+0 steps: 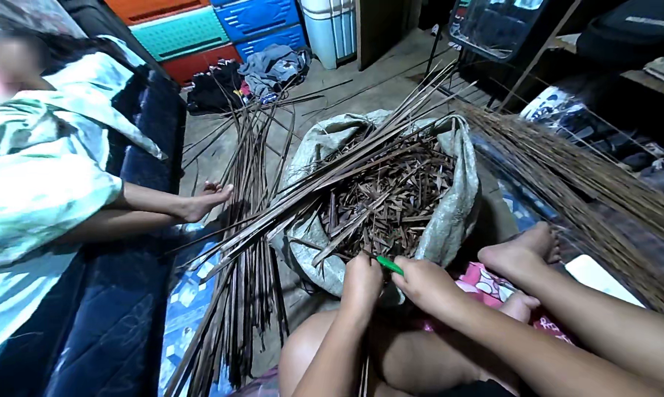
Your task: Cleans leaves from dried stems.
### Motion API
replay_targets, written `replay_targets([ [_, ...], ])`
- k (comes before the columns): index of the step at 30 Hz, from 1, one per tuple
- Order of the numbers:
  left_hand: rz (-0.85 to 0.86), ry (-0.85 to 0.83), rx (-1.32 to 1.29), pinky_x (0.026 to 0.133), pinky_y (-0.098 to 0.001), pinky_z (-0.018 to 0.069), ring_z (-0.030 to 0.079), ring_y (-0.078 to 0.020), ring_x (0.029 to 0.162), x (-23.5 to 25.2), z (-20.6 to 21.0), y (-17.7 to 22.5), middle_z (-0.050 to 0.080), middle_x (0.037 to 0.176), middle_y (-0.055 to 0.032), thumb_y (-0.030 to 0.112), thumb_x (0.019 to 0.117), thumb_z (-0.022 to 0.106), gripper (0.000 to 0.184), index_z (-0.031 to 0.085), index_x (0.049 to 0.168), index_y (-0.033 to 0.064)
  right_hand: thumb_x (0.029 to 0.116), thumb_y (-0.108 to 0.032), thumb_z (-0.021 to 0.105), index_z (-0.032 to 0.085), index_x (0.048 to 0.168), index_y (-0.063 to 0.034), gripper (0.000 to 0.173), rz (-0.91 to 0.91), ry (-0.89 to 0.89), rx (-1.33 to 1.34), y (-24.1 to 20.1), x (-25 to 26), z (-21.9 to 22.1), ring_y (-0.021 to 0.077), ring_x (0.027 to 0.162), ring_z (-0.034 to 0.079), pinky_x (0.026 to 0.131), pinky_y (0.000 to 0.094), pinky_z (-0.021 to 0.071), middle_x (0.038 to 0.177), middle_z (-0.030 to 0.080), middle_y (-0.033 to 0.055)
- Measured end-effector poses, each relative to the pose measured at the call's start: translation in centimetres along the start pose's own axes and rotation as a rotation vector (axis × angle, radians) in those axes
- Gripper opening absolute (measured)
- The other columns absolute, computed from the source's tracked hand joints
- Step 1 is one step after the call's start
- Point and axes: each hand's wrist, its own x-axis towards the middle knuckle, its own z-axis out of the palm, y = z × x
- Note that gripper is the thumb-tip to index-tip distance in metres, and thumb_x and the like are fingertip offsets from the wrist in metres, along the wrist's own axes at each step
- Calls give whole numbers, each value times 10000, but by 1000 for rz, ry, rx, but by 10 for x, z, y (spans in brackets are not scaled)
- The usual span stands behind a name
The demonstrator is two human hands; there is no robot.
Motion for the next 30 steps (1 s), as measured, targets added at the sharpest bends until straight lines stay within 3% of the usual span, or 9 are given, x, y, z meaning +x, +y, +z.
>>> replay_targets([
  [2, -8, 11, 11, 810, -475, 540, 673, -284, 866, 3, 1, -2, 671, 939, -175, 162, 1089, 395, 325, 659, 1113, -26, 1102, -268, 422, 607, 1230, -8, 344, 10, 10, -14, -4, 4, 1, 389, 1131, 667, 943, 581, 509, 1151, 687, 223],
  [6, 15, -21, 37, 903, -505, 526, 680, -327, 985, 2, 1, 0, 685, 1051, -216, 176, 1108, 381, 355, 640, 1235, -30, 1107, -272, 416, 596, 1291, -11, 367, 69, 25, -48, -5, 19, 2, 393, 1204, 648, 983, 586, 500, 1239, 677, 226],
  [8, 22, -26, 26, 900, -498, 531, 685, -320, 973, 5, 3, -2, 693, 1050, -208, 187, 1112, 376, 365, 635, 1266, -20, 1109, -278, 417, 591, 1309, -11, 376, 80, 37, -72, -5, 26, 2, 392, 1217, 644, 992, 580, 499, 1258, 672, 228],
  [12, 12, -35, -82, 732, -400, 544, 660, -214, 747, 9, 2, -6, 700, 905, -125, 194, 1120, 370, 359, 635, 1267, 0, 1109, -297, 426, 574, 1322, -20, 380, 92, 131, -122, -3, 34, 6, 409, 1175, 668, 950, 591, 522, 1230, 686, 231],
  [15, -6, -106, -320, 487, -246, 417, 495, -73, 490, 5, 2, -6, 661, 729, -30, 171, 1123, 376, 357, 605, 1345, 11, 1106, -287, 427, 573, 1335, -13, 386, 171, 212, -73, 17, 54, -5, 428, 1174, 665, 950, 616, 518, 1235, 681, 246],
  [18, 9, -131, -570, 399, -207, 351, 428, -46, 403, 5, 2, -8, 640, 648, -36, 147, 1125, 362, 345, 594, 1318, -20, 1097, -291, 442, 601, 1288, -13, 373, 140, 235, -12, 33, 59, -24, 424, 1158, 665, 949, 622, 505, 1198, 688, 247],
  [23, 20, -215, -849, 359, -178, 335, 410, -33, 364, 8, 3, -11, 581, 562, -35, 161, 1132, 300, 371, 605, 1136, -51, 1061, -282, 484, 640, 1129, -3, 326, -144, 179, -26, 35, 34, -16, 417, 972, 688, 819, 611, 515, 974, 694, 234],
  [26, -31, -345, -1046, 341, -152, 315, 376, -9, 356, 4, -1, -12, 482, 527, 25, 180, 1131, 256, 396, 595, 1076, -16, 1073, -289, 483, 632, 1161, 4, 340, -129, 185, -73, 39, 41, -16, 427, 1030, 688, 863, 618, 516, 1042, 701, 246],
  [30, -45, -426, -1143, 330, -140, 315, 361, 3, 345, 1, -2, -11, 455, 521, 51, 184, 1128, 235, 425, 612, 1052, 4, 1085, -293, 459, 634, 1232, -6, 367, 30, 263, -40, 47, 68, -37, 432, 1127, 670, 924, 630, 507, 1153, 695, 253],
])
